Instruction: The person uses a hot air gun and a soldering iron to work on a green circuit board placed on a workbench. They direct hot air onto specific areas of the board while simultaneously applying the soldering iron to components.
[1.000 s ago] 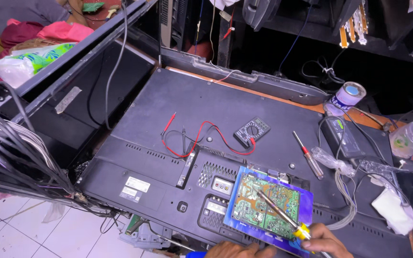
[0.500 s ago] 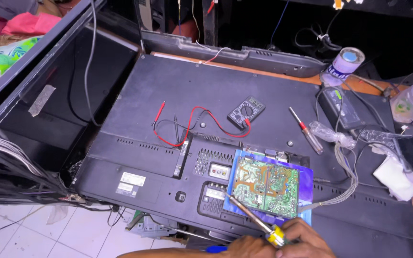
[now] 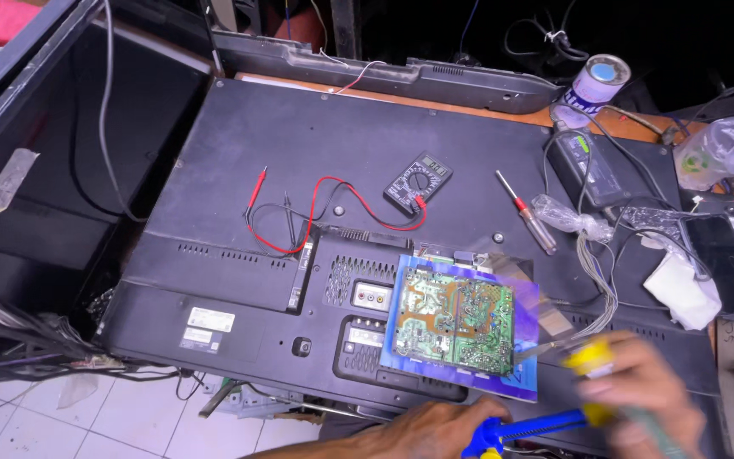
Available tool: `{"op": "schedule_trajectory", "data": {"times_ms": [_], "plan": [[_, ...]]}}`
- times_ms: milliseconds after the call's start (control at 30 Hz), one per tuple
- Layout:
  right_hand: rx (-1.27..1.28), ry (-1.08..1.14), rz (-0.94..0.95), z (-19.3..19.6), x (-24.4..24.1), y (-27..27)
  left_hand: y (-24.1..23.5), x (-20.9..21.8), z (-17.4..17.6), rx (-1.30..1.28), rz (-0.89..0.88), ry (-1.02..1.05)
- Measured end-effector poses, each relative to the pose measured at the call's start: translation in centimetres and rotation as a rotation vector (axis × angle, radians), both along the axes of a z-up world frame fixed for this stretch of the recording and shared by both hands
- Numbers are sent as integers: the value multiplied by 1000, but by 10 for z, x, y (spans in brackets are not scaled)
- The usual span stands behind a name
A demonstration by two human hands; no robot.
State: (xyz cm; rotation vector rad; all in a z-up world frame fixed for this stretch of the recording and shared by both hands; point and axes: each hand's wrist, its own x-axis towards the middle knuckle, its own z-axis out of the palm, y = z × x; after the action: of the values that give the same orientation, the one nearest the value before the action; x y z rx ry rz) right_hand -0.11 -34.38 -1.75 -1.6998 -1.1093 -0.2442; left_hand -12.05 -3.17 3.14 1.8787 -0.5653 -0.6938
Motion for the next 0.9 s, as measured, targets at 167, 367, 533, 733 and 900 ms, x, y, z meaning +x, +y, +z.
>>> {"op": "schedule_trajectory", "data": {"times_ms": [167, 367, 533, 733, 900], "plan": [[408, 32, -290, 14, 6, 26, -1, -6, 12, 3, 127, 65], [177, 27, -634, -1, 4, 45, 13, -7, 21, -330, 343, 250], [108, -85, -602, 10, 24, 59, 26, 8, 1, -1235, 528, 578], [78, -121, -379, 14, 54, 73, 48, 52, 20, -1380, 739, 172], [352, 148, -148, -11, 67, 77, 56, 96, 22, -1116, 910, -460]]}}
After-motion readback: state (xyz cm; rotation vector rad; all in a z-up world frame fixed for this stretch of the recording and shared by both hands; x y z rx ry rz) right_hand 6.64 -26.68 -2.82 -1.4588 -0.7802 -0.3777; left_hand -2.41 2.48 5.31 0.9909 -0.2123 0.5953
